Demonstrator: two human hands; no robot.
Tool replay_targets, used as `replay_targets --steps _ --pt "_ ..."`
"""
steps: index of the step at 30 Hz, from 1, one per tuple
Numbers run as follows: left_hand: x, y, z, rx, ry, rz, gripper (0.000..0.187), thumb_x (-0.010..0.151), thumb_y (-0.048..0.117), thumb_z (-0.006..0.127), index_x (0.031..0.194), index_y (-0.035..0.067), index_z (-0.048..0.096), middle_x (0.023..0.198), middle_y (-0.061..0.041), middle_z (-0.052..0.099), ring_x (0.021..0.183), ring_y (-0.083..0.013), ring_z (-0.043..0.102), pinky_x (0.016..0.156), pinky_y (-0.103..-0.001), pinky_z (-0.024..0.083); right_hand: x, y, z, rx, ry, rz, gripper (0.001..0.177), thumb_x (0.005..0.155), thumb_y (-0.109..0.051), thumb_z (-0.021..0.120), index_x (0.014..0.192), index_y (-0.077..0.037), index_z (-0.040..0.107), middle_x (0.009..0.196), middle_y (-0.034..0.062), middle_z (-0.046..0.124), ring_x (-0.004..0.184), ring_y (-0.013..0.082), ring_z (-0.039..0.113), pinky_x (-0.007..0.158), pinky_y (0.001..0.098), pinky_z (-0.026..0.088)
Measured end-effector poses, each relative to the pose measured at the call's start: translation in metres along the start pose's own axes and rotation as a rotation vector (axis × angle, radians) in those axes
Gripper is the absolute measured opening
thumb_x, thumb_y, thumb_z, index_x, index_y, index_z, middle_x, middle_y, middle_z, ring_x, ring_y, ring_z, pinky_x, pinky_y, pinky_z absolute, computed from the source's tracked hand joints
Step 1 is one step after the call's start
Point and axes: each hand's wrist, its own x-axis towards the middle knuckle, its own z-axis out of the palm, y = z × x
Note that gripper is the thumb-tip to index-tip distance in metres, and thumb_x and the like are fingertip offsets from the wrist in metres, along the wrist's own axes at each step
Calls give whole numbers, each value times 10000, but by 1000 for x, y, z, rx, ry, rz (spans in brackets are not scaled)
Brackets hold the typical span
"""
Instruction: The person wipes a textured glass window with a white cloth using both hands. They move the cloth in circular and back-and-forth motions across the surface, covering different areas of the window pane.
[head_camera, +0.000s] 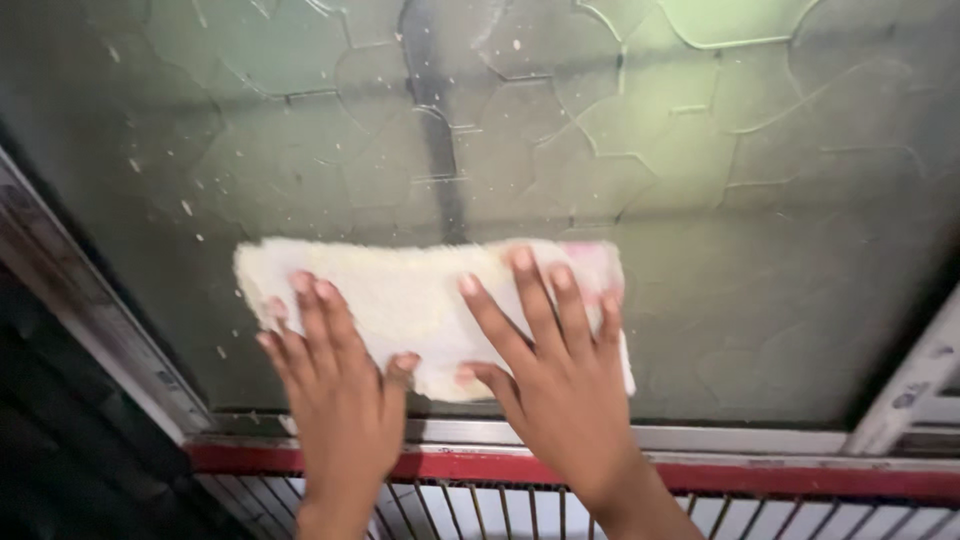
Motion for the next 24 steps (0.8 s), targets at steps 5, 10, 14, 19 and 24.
replay_targets --steps 5,10,14,19,24 --pt "34 14 -24 -106 64 -9 875 1079 537 385 1642 -66 92 1727 -276 61 1588 -539 36 1277 -667 58 38 6 -26 40 -27 32 703 1020 -589 559 1639 -301 394 1724 122 249 1580 332 160 1272 576 117" --pt "59 43 -29 -182 106 44 902 1071 578 432 1662 -31 127 1744 -240 84 1606 -528 45 1295 -674 59 52 33 -45 -64 -2 114 772 981 -619 608 1630 -286 354 1704 159 167 1563 376 84 1240 629 52" --pt "53 53 -22 -354 158 137 891 1028 596 470 1634 -10 229 1720 -226 169 1592 -519 92 1284 -667 54 36 39 -62 -93 -35 178 886 911 -669 589 1637 -231 328 1718 158 135 1587 366 44 1250 607 31" --pt "34 45 -15 -530 259 149 715 1002 494 545 1523 20 425 1647 -201 363 1590 -492 218 1309 -656 81 18 28 -68 123 -18 232 839 920 -590 580 1598 -161 337 1697 190 138 1563 427 32 1212 603 29" --pt "34 34 2 -475 339 128 533 926 303 711 1337 3 549 1550 -188 440 1524 -522 268 1263 -678 149 12 18 -31 96 89 329 730 911 -453 626 1536 -144 412 1691 226 151 1570 460 46 1212 623 29"
